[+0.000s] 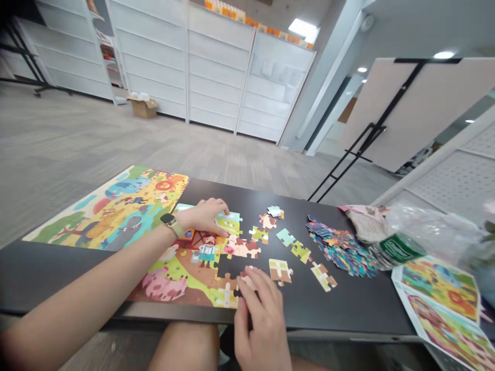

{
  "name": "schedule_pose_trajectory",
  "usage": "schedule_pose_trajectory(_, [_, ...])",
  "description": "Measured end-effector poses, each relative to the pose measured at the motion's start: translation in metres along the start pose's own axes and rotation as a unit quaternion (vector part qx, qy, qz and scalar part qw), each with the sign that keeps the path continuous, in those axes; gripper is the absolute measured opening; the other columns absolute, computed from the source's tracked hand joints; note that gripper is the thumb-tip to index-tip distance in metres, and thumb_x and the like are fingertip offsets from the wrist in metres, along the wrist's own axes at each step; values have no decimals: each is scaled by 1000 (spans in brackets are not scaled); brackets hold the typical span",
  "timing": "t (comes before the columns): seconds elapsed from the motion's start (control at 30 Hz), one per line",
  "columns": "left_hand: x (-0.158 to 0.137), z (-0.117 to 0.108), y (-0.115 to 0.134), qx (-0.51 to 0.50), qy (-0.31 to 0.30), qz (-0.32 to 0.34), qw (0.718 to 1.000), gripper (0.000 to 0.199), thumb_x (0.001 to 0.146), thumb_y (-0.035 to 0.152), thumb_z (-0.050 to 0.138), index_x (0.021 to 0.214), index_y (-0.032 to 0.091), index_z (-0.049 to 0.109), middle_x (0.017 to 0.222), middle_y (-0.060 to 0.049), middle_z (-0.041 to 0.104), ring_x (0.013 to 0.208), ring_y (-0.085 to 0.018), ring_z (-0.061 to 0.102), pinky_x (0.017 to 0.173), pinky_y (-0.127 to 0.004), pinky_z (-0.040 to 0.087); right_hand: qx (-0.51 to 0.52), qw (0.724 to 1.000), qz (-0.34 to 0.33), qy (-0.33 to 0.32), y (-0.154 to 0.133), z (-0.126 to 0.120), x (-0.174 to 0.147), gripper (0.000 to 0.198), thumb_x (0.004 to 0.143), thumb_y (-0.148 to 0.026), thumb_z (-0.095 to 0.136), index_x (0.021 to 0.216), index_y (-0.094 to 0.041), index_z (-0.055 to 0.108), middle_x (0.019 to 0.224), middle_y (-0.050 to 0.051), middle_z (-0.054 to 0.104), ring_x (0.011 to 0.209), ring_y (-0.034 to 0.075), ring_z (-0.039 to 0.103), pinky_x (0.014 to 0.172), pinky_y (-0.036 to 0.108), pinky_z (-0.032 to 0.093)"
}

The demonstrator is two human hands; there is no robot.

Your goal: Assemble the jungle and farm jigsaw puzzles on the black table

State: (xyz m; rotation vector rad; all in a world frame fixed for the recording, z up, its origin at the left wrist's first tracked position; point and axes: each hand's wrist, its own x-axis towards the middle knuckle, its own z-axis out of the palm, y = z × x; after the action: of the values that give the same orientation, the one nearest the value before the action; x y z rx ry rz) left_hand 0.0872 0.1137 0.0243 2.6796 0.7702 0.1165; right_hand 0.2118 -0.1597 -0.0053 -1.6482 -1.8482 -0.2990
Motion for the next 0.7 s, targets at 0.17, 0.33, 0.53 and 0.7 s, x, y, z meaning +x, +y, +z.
schedule_pose_trajectory(0.17, [3,3,-3,-2,16,10,1000,64,69,70,69,113,25,59,128,-8,57,119,-33,51,95,-44,40,-74,994,40,-73,43,-13,0,40,92,-20,52,131,-26,62,132,7,66,128,31,56,101,54,46])
schedule_pose_trajectory(0.33, [6,7,-8,0,23,6,1000,65,68,71,68,112,24,60,128,-9,58,117,-34,52,92,-44,41,-71,990,114,-50,87,-35,0,56,87,-6,38,136,-24,58,142,8,58,136,25,49,110,52,41])
schedule_pose_trajectory(0.53, [8,10,-11,1,22,10,1000,66,68,73,67,112,24,60,128,-10,58,117,-35,52,91,-44,41,-89,984,82,-127,85,-63,-41,46,92,-16,48,136,-25,57,136,9,61,128,27,54,102,49,48])
schedule_pose_trajectory(0.7, [8,9,-11,-1,23,12,1000,67,66,73,69,112,24,60,126,-9,59,116,-34,53,92,-44,41,-111,984,61,-123,56,-68,-63,51,87,-24,58,139,-28,55,123,11,64,112,28,61,89,43,54])
